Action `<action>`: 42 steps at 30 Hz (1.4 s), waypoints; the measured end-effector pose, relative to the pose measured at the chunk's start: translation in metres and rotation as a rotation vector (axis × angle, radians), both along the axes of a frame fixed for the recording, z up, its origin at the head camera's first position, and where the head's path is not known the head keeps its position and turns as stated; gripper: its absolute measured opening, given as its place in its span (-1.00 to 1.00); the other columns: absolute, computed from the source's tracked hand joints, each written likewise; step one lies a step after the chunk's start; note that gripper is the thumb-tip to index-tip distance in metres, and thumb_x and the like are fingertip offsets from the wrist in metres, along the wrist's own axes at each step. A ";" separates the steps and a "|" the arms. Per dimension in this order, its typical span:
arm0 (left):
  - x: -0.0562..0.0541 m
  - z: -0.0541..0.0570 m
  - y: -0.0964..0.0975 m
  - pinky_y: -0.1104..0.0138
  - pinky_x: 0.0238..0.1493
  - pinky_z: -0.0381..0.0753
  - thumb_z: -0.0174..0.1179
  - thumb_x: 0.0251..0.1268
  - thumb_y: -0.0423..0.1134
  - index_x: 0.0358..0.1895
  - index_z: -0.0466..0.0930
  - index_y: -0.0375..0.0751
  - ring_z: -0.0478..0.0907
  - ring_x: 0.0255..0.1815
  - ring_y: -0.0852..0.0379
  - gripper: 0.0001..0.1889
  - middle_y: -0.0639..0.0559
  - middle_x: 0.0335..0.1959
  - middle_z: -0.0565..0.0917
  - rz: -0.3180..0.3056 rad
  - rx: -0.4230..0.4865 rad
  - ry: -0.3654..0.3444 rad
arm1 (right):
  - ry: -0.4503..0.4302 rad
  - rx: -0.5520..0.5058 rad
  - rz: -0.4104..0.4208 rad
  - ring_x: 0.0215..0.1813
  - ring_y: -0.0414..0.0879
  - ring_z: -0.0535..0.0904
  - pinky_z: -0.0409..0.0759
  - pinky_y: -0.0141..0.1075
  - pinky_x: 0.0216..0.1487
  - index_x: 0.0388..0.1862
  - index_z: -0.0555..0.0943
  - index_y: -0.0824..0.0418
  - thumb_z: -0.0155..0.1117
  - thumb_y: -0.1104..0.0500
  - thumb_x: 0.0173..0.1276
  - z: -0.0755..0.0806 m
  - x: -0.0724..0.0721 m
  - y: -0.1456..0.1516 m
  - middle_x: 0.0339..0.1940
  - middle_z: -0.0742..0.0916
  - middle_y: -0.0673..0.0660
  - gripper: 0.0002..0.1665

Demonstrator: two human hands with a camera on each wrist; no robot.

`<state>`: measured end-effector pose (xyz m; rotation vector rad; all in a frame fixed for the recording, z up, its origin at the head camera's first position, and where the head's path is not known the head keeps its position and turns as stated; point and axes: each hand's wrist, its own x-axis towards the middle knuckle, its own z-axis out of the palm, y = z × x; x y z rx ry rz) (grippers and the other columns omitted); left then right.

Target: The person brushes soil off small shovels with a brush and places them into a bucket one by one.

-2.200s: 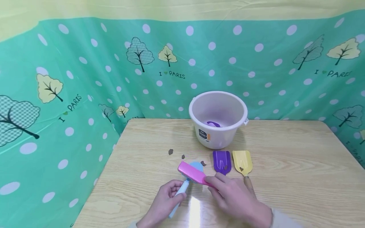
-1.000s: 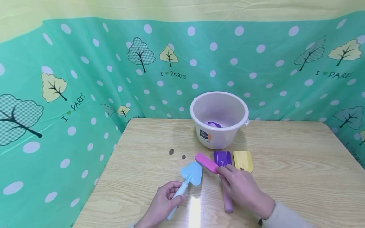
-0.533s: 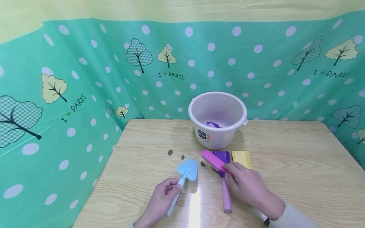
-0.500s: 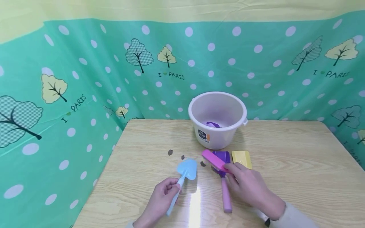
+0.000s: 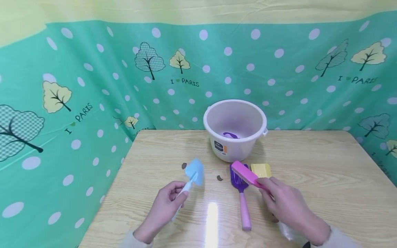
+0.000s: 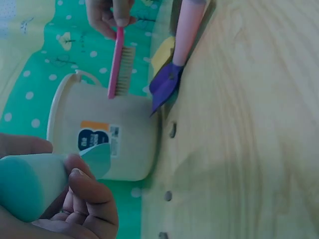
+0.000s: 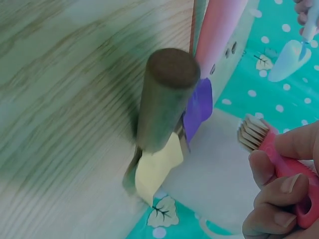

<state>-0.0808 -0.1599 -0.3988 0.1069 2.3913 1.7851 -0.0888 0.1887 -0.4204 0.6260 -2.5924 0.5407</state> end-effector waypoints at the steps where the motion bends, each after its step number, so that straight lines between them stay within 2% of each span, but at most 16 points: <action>1: -0.002 0.003 -0.001 0.44 -0.48 0.51 0.21 0.26 -0.33 0.01 0.52 -0.36 0.49 -0.48 0.13 -0.71 -0.13 -0.30 0.57 0.008 -0.010 0.002 | -0.005 0.002 -0.006 -0.61 -0.41 0.22 0.20 -0.50 -0.67 -0.06 0.63 0.02 0.40 0.26 0.09 0.001 0.001 0.002 -0.48 0.53 -0.19 -0.61; 4: -0.007 0.014 -0.003 0.44 -0.54 0.44 0.25 0.21 -0.34 -0.02 0.56 -0.30 0.45 -0.52 0.16 -0.72 -0.06 -0.34 0.58 0.033 -0.060 0.023 | -0.028 0.012 -0.026 -0.59 -0.42 0.24 0.22 -0.49 -0.66 -0.07 0.63 0.00 0.41 0.24 0.09 0.003 0.005 0.008 -0.46 0.55 -0.20 -0.61; 8: -0.015 0.030 -0.005 0.40 -0.52 0.47 0.28 0.18 -0.36 -0.04 0.59 -0.25 0.45 -0.49 0.14 -0.74 -0.01 -0.34 0.59 0.056 -0.149 0.085 | -0.031 0.022 -0.038 -0.55 -0.43 0.29 0.28 -0.48 -0.64 -0.08 0.64 0.01 0.45 0.21 0.08 0.003 0.009 0.013 -0.40 0.62 -0.17 -0.62; 12: -0.023 0.046 -0.005 0.38 -0.46 0.50 0.29 0.18 -0.36 -0.04 0.60 -0.23 0.46 -0.45 0.13 -0.73 0.01 -0.35 0.59 0.050 -0.235 0.164 | 0.013 0.024 -0.040 -0.53 -0.40 0.37 0.35 -0.44 -0.63 -0.10 0.64 0.03 0.45 0.22 0.04 0.004 0.012 0.021 -0.36 0.66 -0.14 -0.61; 16: -0.033 0.060 -0.004 0.36 -0.42 0.51 0.28 0.18 -0.34 -0.05 0.60 -0.20 0.47 -0.45 0.14 -0.75 0.05 -0.36 0.59 0.028 -0.315 0.271 | 0.022 0.029 -0.053 -0.50 -0.35 0.41 0.38 -0.40 -0.61 -0.09 0.64 0.03 0.44 0.24 0.02 0.005 0.015 0.028 -0.29 0.69 -0.11 -0.59; 19: -0.039 0.070 0.000 0.33 -0.42 0.51 0.28 0.17 -0.34 -0.07 0.61 -0.18 0.47 -0.47 0.16 -0.76 0.07 -0.36 0.59 0.017 -0.369 0.361 | -0.007 0.037 -0.073 -0.54 -0.36 0.34 0.30 -0.44 -0.62 -0.06 0.63 0.03 0.44 0.24 0.03 0.006 0.018 0.033 -0.31 0.68 -0.11 -0.57; 23: -0.049 0.083 0.009 0.29 -0.41 0.47 0.29 0.13 -0.36 -0.11 0.63 -0.19 0.45 -0.47 0.16 -0.77 0.07 -0.38 0.56 0.018 -0.468 0.499 | -0.035 0.038 -0.099 -0.56 -0.38 0.25 0.21 -0.46 -0.63 -0.03 0.62 0.01 0.44 0.25 0.04 0.007 0.021 0.039 -0.37 0.62 -0.17 -0.55; 27: -0.061 0.094 0.021 0.28 -0.39 0.46 0.26 0.12 -0.36 -0.14 0.64 -0.22 0.43 -0.41 0.14 -0.79 0.07 -0.39 0.55 0.008 -0.586 0.615 | -0.021 0.029 -0.108 -0.56 -0.37 0.26 0.23 -0.45 -0.62 -0.04 0.62 0.03 0.45 0.26 0.01 0.006 0.022 0.046 -0.38 0.61 -0.18 -0.53; 31: -0.075 0.105 0.036 0.26 -0.32 0.52 0.24 0.13 -0.36 -0.13 0.65 -0.21 0.42 -0.41 0.12 -0.78 0.05 -0.37 0.57 -0.025 -0.674 0.640 | -0.025 0.038 -0.132 -0.53 -0.35 0.30 0.30 -0.41 -0.60 -0.05 0.62 0.03 0.45 0.26 0.00 0.006 0.023 0.052 -0.36 0.65 -0.15 -0.54; 36: -0.092 0.113 0.055 0.30 -0.41 0.54 0.24 0.14 -0.35 -0.13 0.68 -0.20 0.43 -0.47 0.11 -0.79 0.05 -0.40 0.57 -0.076 -0.770 0.620 | -0.070 0.062 -0.186 -0.48 -0.32 0.38 0.42 -0.35 -0.55 -0.06 0.62 0.02 0.44 0.25 0.03 0.009 0.026 0.058 -0.33 0.67 -0.13 -0.56; 37: -0.095 0.114 0.059 0.31 -0.48 0.49 0.24 0.13 -0.35 -0.13 0.68 -0.20 0.45 -0.46 0.11 -0.79 0.05 -0.39 0.57 -0.086 -0.788 0.614 | -0.079 0.064 -0.194 -0.46 -0.32 0.39 0.45 -0.33 -0.53 -0.05 0.62 0.03 0.44 0.25 0.03 0.010 0.026 0.059 -0.32 0.67 -0.12 -0.56; 39: -0.102 0.116 0.066 0.24 -0.36 0.58 0.25 0.13 -0.35 -0.14 0.69 -0.19 0.58 -0.31 0.05 -0.79 0.03 -0.35 0.63 -0.098 -0.822 0.621 | -0.090 0.063 -0.204 -0.45 -0.30 0.41 0.46 -0.32 -0.52 -0.04 0.62 0.04 0.44 0.26 0.04 0.009 0.026 0.061 -0.31 0.68 -0.10 -0.56; 42: -0.110 0.119 0.076 0.19 -0.32 0.59 0.25 0.11 -0.36 -0.13 0.69 -0.18 0.58 -0.23 0.00 -0.77 0.00 -0.33 0.64 -0.121 -0.875 0.619 | -0.093 0.058 -0.212 -0.43 -0.27 0.46 0.50 -0.27 -0.51 -0.03 0.62 0.06 0.43 0.25 0.05 0.008 0.027 0.064 -0.28 0.70 -0.07 -0.56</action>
